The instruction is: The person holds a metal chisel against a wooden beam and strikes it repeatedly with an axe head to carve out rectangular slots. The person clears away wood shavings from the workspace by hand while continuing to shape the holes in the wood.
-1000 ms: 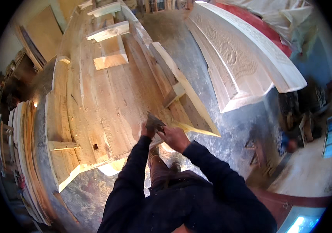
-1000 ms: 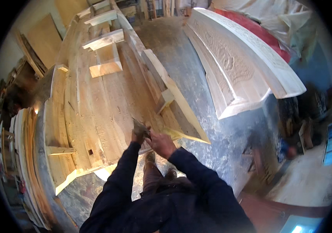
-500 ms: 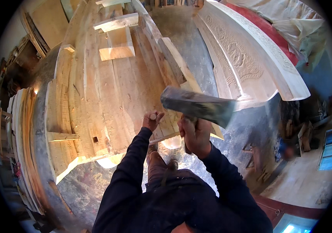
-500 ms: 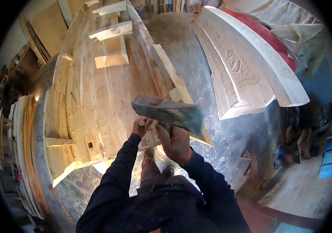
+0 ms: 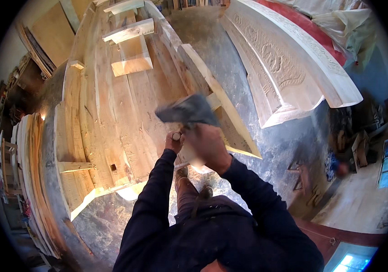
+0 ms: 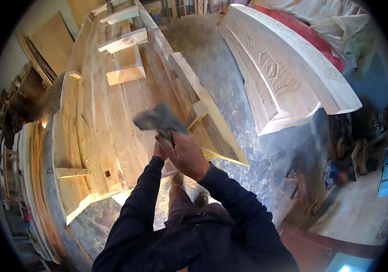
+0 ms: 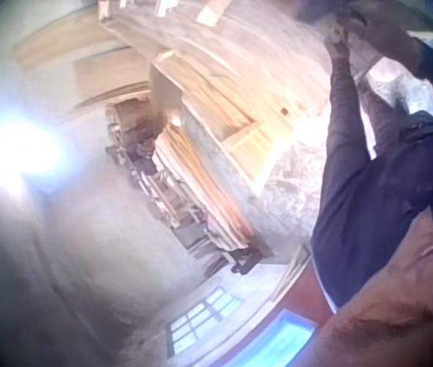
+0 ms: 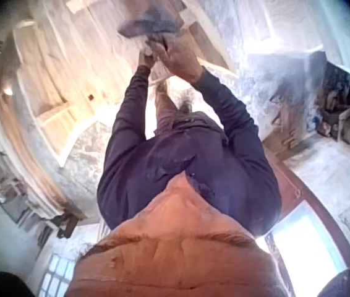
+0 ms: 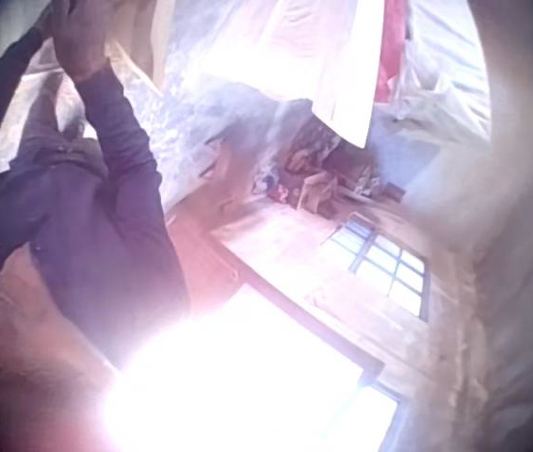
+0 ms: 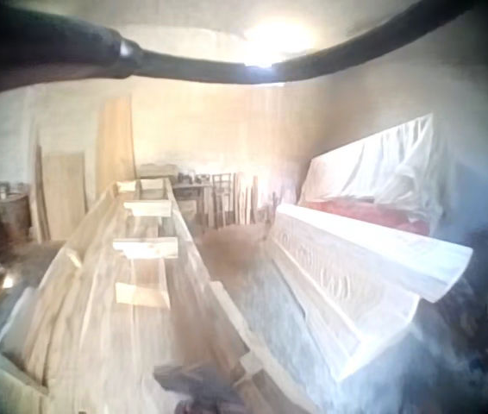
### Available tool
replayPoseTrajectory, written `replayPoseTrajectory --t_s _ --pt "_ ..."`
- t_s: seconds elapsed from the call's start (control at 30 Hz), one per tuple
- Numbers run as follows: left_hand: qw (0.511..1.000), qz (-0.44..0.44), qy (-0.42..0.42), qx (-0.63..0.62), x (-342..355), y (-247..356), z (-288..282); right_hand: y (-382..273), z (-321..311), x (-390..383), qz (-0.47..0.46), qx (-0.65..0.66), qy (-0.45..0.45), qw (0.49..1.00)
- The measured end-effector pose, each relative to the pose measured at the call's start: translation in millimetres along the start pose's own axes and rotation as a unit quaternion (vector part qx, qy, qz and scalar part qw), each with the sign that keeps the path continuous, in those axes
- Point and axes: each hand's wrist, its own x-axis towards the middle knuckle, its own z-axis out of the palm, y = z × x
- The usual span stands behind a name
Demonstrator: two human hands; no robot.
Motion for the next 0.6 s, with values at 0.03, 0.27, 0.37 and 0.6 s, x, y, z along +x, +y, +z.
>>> replayPoseTrajectory --t_s 0.03,0.27,0.37,0.6 --pt "0.995 -0.060 0.007 -0.079 -1.8 -5.0 1.3 7.6 7.1 -8.5 0.035 0.086 0.027 0.995" --pt "0.923 0.191 0.024 0.332 -32.6 -11.4 -3.9 104.7 63.4 -74.0 0.059 -0.113 -0.104 0.986" --pt "0.969 0.137 0.003 0.206 -87.3 52.8 51.0 88.2 43.5 -111.9 0.199 -0.137 -0.164 0.956" --pt "0.955 0.127 0.026 0.266 -73.5 79.6 47.8 84.2 27.9 -132.9 0.258 -0.080 -0.061 0.961"
